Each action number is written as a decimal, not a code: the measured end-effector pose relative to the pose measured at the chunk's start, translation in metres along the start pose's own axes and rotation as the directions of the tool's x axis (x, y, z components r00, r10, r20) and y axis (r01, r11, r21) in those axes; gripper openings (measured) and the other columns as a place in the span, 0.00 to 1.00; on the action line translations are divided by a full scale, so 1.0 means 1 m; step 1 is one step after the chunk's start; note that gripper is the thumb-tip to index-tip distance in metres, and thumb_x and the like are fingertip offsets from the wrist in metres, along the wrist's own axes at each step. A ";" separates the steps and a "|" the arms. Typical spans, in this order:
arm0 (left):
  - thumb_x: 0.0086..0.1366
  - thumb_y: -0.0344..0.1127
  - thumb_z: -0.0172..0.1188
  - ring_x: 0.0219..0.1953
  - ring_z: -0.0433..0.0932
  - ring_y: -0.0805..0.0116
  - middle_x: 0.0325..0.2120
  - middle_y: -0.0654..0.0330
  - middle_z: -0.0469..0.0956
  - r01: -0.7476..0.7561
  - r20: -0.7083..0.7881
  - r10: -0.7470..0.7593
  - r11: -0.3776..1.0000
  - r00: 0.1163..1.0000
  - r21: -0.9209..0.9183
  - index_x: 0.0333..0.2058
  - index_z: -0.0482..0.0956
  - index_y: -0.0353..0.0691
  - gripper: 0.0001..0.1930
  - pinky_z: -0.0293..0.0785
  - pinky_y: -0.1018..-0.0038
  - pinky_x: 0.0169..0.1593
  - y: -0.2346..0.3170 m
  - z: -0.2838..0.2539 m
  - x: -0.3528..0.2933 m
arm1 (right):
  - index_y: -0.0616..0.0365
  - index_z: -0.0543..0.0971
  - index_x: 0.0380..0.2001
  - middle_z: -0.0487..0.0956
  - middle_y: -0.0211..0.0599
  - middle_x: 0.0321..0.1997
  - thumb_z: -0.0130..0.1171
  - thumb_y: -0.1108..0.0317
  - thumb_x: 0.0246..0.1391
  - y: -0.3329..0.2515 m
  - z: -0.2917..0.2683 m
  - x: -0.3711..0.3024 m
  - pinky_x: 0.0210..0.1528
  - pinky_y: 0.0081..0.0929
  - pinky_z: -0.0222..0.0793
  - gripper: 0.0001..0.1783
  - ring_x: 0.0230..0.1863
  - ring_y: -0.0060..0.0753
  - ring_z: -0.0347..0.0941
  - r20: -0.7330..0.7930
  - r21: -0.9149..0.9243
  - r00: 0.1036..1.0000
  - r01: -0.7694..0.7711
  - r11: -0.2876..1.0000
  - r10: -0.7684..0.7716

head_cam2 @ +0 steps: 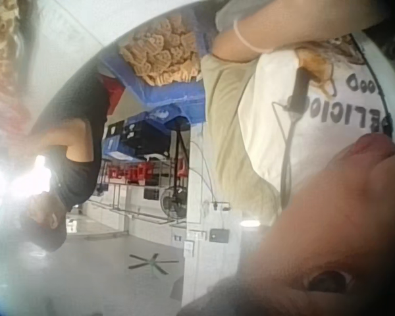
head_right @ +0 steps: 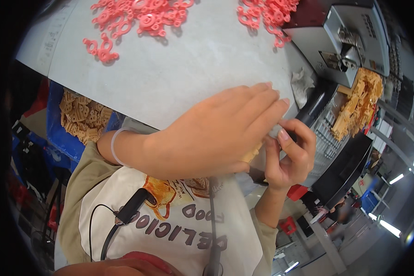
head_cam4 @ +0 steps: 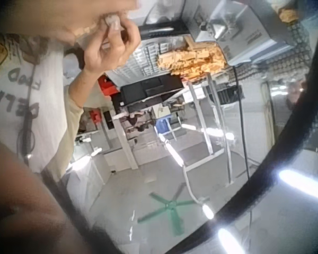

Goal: The recorder is assembling small plastic toy components, using an electric screwdriver to fasten parts together.

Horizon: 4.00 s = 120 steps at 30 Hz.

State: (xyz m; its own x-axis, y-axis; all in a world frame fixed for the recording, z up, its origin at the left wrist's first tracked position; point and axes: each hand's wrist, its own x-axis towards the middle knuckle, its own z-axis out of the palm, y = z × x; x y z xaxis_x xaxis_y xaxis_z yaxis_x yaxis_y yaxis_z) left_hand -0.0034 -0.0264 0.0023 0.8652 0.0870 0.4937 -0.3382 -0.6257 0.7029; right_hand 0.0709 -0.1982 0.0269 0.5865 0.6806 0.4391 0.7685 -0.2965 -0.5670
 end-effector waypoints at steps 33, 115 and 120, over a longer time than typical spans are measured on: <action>0.47 0.37 0.61 0.52 0.71 0.54 0.45 0.47 0.74 -0.014 0.085 0.010 0.999 0.996 0.045 0.44 0.75 0.26 0.26 0.68 0.66 0.57 -0.003 -0.006 -0.003 | 0.60 0.76 0.26 0.75 0.41 0.35 0.63 0.72 0.46 -0.057 0.100 0.197 0.38 0.34 0.71 0.06 0.36 0.43 0.75 0.487 -0.044 0.770 0.494 0.869 -0.413; 0.45 0.27 0.71 0.54 0.73 0.51 0.48 0.53 0.75 0.023 0.202 0.004 0.991 0.979 -0.130 0.46 0.77 0.37 0.26 0.71 0.63 0.56 -0.002 -0.012 0.019 | 0.59 0.72 0.53 0.70 0.30 0.29 0.74 0.56 0.46 0.025 -0.017 0.024 0.32 0.25 0.65 0.34 0.28 0.25 0.66 -0.305 -0.222 0.726 -0.683 0.695 0.616; 0.46 0.21 0.67 0.51 0.75 0.53 0.40 0.56 0.78 0.071 0.111 -0.050 0.978 0.993 -0.197 0.35 0.80 0.36 0.14 0.72 0.62 0.55 -0.004 -0.004 0.020 | 0.64 0.63 0.59 0.73 0.29 0.26 0.74 0.56 0.44 0.043 -0.017 0.024 0.28 0.19 0.62 0.44 0.25 0.18 0.66 -0.224 -0.322 0.716 -0.694 0.643 0.661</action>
State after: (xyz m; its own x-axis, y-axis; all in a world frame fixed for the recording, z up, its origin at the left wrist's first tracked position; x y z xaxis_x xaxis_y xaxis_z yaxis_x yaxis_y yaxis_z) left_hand 0.0140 -0.0185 0.0114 0.9169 0.0316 0.3980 -0.3418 -0.4529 0.8234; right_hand 0.1223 -0.2066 0.0250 0.9853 0.1413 0.0963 0.1696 -0.8792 -0.4453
